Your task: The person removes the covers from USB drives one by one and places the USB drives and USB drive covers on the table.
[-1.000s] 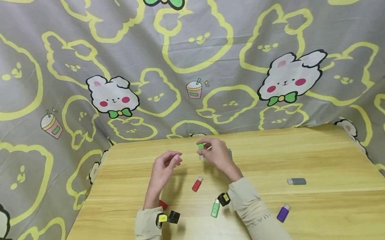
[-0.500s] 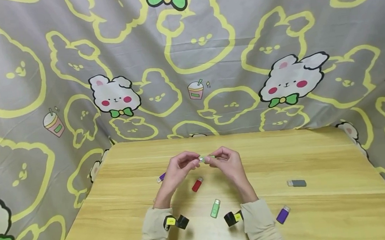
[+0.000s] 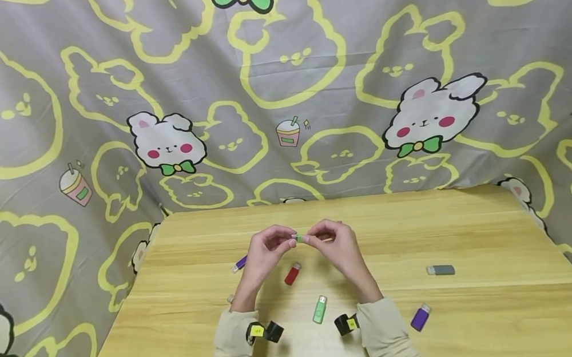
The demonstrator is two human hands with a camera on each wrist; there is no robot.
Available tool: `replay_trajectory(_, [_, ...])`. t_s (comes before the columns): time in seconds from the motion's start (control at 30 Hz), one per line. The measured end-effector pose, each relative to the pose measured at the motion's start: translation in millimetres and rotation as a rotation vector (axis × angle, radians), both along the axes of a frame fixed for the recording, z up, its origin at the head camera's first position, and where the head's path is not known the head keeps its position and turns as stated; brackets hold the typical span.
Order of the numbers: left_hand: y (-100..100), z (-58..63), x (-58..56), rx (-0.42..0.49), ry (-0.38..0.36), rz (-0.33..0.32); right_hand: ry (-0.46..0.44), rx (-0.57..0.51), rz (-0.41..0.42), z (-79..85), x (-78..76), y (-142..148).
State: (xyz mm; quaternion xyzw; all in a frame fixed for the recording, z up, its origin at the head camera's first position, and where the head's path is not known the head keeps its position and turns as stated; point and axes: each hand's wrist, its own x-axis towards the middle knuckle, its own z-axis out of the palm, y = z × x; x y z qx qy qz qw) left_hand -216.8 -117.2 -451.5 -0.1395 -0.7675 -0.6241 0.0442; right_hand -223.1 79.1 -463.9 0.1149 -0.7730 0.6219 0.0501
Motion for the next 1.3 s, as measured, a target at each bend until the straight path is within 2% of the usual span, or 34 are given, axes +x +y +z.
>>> replay_trajectory(0.2, [0,-2.0,-0.6,-0.03,0.007,0.021,0.092,0.173,0.035,6.7,1.2,-2])
replay_trajectory(0.4, [0,-1.6,-0.7,-0.061,-0.005,0.029,0.133,0.257,0.064,9.8,3.2,-3])
replay_trajectory(0.6, [0,-1.5,-0.2,-0.061,0.004,0.028,0.147,0.273,0.063,12.5,5.5,-2])
replay_trajectory(0.87, [-2,-0.6,3.1,-0.051,-0.042,0.037,0.11,0.278,0.076,12.2,7.1,-1])
replay_trajectory(1.3, [-1,3.1,1.6,-0.082,-0.062,0.026,0.083,0.275,0.1,15.4,7.5,4])
